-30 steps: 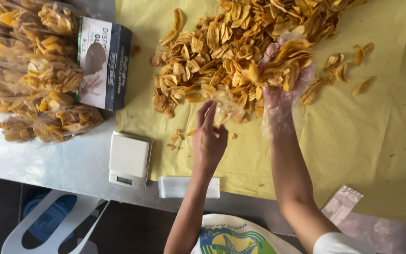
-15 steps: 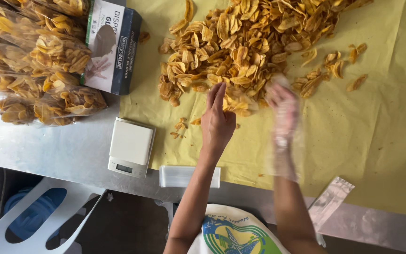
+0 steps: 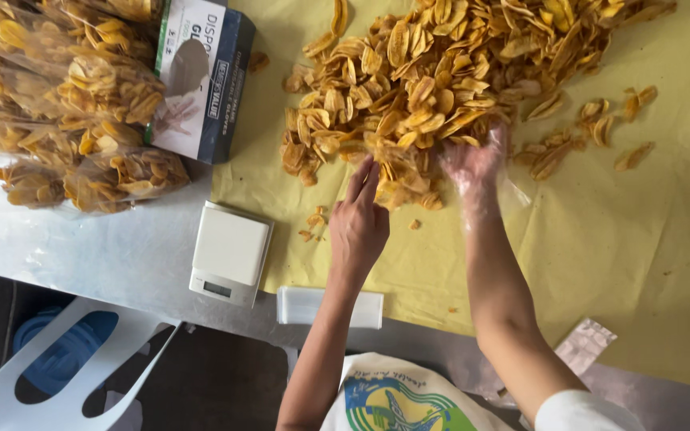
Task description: The person scoops dried banana chips from a large pile on a yellow sheet, places them into clear plastic bags, weighs each bag on a digital scale, and sets the filled bags aside. The process is repeated continuously throughout the clip.
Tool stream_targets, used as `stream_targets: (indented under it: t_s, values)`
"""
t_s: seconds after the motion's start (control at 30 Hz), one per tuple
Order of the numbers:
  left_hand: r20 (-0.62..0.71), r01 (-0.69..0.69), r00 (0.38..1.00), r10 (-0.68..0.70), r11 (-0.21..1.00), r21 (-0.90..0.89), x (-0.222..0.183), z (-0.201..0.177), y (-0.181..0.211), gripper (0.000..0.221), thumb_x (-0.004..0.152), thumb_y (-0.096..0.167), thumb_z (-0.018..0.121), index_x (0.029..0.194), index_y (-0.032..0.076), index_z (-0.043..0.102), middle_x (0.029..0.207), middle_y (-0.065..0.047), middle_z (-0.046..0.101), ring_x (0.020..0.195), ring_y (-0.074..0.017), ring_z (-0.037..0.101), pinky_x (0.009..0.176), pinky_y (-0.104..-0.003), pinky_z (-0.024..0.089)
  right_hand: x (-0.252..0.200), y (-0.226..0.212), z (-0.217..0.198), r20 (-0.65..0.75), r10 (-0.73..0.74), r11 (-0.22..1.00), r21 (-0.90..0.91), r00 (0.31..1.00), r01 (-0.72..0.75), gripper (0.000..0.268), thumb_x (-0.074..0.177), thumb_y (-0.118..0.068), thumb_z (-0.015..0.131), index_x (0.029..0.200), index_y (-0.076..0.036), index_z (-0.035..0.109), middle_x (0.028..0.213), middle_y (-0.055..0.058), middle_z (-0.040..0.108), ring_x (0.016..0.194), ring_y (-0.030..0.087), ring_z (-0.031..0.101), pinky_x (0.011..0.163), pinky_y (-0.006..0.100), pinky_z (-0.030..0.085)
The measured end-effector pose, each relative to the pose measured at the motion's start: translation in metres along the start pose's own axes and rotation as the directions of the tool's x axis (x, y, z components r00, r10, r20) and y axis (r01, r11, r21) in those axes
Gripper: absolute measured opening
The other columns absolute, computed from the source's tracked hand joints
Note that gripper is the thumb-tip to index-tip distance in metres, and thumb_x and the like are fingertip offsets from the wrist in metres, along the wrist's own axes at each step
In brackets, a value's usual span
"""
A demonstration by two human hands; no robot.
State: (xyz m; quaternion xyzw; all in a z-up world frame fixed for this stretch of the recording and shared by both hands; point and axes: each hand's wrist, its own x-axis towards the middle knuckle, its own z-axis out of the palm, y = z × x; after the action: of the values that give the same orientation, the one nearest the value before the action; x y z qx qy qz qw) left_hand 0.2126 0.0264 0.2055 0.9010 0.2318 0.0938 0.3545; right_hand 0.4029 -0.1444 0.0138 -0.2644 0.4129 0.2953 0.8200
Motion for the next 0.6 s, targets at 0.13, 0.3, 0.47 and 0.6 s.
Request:
stream_targets:
  t_s: [0.13,0.3,0.47,0.6]
  values:
    - [0.071,0.111,0.992,-0.108,0.993,-0.049,0.002,-0.012,0.003,0.068,0.081,0.001,0.060,0.148,0.006,0.051,0.157,-0.009,0.049,0.077,-0.0264,0.071,0.078,-0.041,0.056,0.017,0.015,0.063,0.193,-0.204,0.979,0.010,0.960,0.206,0.089,0.093,-0.064,0.056,0.157,-0.005,0.038,0.158,0.022,0.046,0.134,0.042,0.058,0.114,0.059,0.050]
    - [0.071,0.171,0.985,-0.160,0.967,-0.191,0.006,-0.018,0.006,0.074,0.079,-0.003,0.059,0.151,0.008,0.046,0.160,-0.011,0.044,0.081,-0.0255,0.073,0.066,-0.034,0.059,0.025,0.016,0.073,0.363,-0.196,0.977,0.156,0.911,0.148,0.072,0.093,-0.053,0.060,0.148,-0.008,0.049,0.150,0.017,0.053,0.134,0.037,0.059,0.106,0.058,0.061]
    - [0.120,0.221,0.974,-0.194,0.935,-0.277,0.011,-0.014,0.007,0.075,0.079,-0.007,0.058,0.150,0.009,0.048,0.162,-0.010,0.046,0.063,-0.0245,0.070,0.062,-0.034,0.058,-0.006,0.009,0.065,0.477,-0.234,0.968,0.200,0.847,0.155,0.068,0.092,-0.052,0.066,0.138,-0.003,0.059,0.134,0.024,0.063,0.117,0.039,0.066,0.081,0.052,0.063]
    - [0.039,0.099,0.995,-0.093,0.962,-0.253,0.013,-0.003,0.010,0.075,0.078,-0.004,0.061,0.151,0.009,0.047,0.160,-0.012,0.046,0.070,-0.0266,0.072,0.066,-0.037,0.058,-0.085,0.025,0.082,0.618,-0.218,0.966,0.248,0.755,0.075,0.067,0.096,-0.049,0.063,0.146,-0.005,0.055,0.126,0.018,0.067,0.108,0.032,0.069,0.089,0.046,0.065]
